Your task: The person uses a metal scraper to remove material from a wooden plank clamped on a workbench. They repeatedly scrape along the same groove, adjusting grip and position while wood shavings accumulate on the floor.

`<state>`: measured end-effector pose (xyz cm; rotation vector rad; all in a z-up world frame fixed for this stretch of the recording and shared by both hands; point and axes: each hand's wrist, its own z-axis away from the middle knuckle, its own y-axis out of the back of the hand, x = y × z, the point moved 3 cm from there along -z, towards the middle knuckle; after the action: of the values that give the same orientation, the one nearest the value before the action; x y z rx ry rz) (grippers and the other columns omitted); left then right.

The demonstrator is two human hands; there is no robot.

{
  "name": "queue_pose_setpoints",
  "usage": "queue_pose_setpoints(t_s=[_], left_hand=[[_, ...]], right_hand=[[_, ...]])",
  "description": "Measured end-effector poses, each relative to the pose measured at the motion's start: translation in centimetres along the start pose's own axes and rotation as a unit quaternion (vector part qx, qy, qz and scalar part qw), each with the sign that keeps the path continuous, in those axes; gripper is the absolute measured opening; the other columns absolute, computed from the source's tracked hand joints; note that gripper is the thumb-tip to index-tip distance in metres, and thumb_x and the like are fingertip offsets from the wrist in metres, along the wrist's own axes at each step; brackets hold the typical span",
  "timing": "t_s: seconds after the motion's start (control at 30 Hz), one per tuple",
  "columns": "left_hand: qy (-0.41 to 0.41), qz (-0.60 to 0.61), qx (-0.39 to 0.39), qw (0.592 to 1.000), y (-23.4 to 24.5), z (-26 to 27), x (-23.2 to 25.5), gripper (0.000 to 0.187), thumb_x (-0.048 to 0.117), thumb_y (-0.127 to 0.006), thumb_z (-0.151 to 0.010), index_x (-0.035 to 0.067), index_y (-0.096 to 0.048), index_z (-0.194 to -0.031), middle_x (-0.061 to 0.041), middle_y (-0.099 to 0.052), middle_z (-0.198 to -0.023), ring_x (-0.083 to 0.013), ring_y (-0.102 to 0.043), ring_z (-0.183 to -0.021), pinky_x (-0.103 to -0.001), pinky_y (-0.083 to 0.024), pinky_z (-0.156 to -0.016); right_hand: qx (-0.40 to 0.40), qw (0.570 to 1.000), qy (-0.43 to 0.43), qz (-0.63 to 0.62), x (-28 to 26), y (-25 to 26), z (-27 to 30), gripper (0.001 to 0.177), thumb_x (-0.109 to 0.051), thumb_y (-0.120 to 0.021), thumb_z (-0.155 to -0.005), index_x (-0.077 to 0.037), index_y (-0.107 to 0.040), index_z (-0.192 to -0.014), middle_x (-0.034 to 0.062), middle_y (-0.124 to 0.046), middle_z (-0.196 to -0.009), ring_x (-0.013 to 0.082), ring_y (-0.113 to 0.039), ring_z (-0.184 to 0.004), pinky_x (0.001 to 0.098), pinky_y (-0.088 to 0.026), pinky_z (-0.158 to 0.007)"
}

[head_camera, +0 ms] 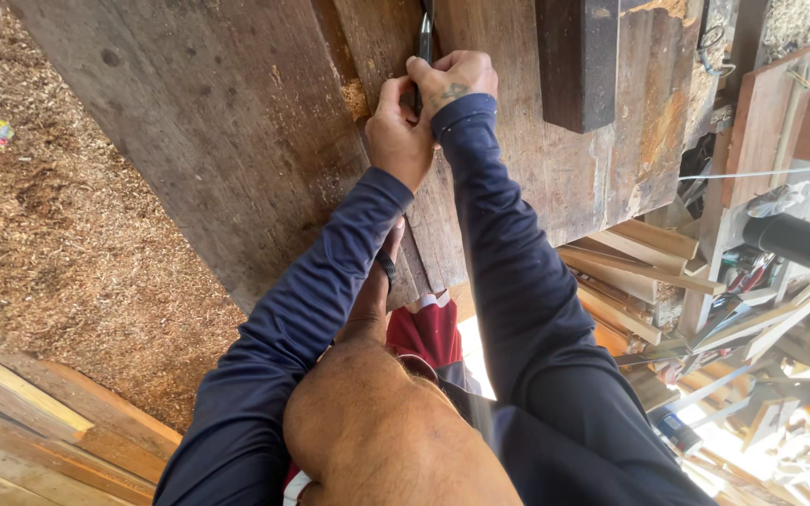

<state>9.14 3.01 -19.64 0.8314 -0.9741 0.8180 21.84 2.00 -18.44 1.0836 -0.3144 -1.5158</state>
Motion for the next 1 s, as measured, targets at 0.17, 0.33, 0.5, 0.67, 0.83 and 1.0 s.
queue_pose_setpoints(t_s=[0.17, 0.33, 0.5, 0.67, 0.83, 1.0], left_hand=[[0.071, 0.069, -0.059, 0.993, -0.2, 0.1, -0.7, 0.034, 0.02, -0.068, -0.098, 0.003, -0.062, -0.126, -0.002, -0.066, -0.061, -0.0116, -0.069, -0.053, -0.029, -0.054, -0.049], [-0.055, -0.006, 0.023, 0.998, -0.1, 0.4, -0.2, 0.036, 0.019, -0.074, -0.096, 0.0, -0.06, -0.123, -0.004, -0.068, -0.067, -0.0128, -0.068, -0.057, -0.029, -0.054, -0.052], [0.049, 0.076, -0.056, 0.994, -0.3, 0.4, -1.0, 0.038, 0.026, -0.067, -0.101, 0.001, -0.057, -0.127, -0.002, -0.07, -0.068, -0.0115, -0.072, -0.058, -0.027, -0.057, -0.052], [0.052, 0.055, -0.043, 0.996, -0.3, 0.4, -1.1, 0.043, 0.03, -0.067, -0.099, 0.001, -0.057, -0.129, -0.002, -0.07, -0.072, -0.0117, -0.072, -0.061, -0.026, -0.059, -0.054], [-0.006, 0.025, -0.025, 0.999, -0.1, 0.2, -0.8, 0.039, 0.03, -0.072, -0.1, 0.0, -0.062, -0.123, -0.003, -0.071, -0.077, -0.0117, -0.067, -0.067, -0.028, -0.056, -0.061], [0.036, 0.021, -0.033, 0.999, -0.2, 0.4, -0.9, 0.045, 0.032, -0.072, -0.096, 0.001, -0.061, -0.126, -0.002, -0.068, -0.071, -0.0098, -0.067, -0.062, -0.027, -0.055, -0.057]], right_hand=[[-0.025, 0.999, -0.012, -0.043, 0.1, 0.4, 0.2, 0.04, -0.041, -0.081, -0.072, -0.002, -0.078, -0.083, 0.0136, -0.078, -0.07, 0.0203, -0.078, -0.063, 0.0326, -0.064, -0.065], [-0.003, 1.0, 0.001, -0.012, -0.1, 0.3, 0.3, 0.043, -0.043, -0.083, -0.071, -0.001, -0.078, -0.079, 0.0148, -0.077, -0.07, 0.0203, -0.077, -0.062, 0.0325, -0.062, -0.064], [-0.038, 0.999, -0.024, -0.02, 0.1, 0.1, 0.3, 0.04, -0.043, -0.077, -0.077, -0.003, -0.078, -0.086, 0.0118, -0.077, -0.073, 0.0191, -0.076, -0.061, 0.032, -0.064, -0.061], [-0.033, 0.999, -0.018, 0.008, 0.0, 0.1, 0.2, 0.041, -0.044, -0.077, -0.076, -0.004, -0.079, -0.086, 0.0122, -0.078, -0.073, 0.0198, -0.077, -0.062, 0.0329, -0.064, -0.064], [0.004, 1.0, -0.003, 0.028, 0.0, 0.0, 0.5, 0.047, -0.05, -0.081, -0.074, -0.004, -0.079, -0.083, 0.0139, -0.077, -0.075, 0.0225, -0.077, -0.069, 0.0351, -0.061, -0.072], [0.002, 1.0, -0.005, 0.021, 0.1, -0.1, 0.4, 0.044, -0.049, -0.079, -0.074, -0.006, -0.08, -0.083, 0.0146, -0.078, -0.076, 0.0234, -0.078, -0.071, 0.0349, -0.061, -0.074]])
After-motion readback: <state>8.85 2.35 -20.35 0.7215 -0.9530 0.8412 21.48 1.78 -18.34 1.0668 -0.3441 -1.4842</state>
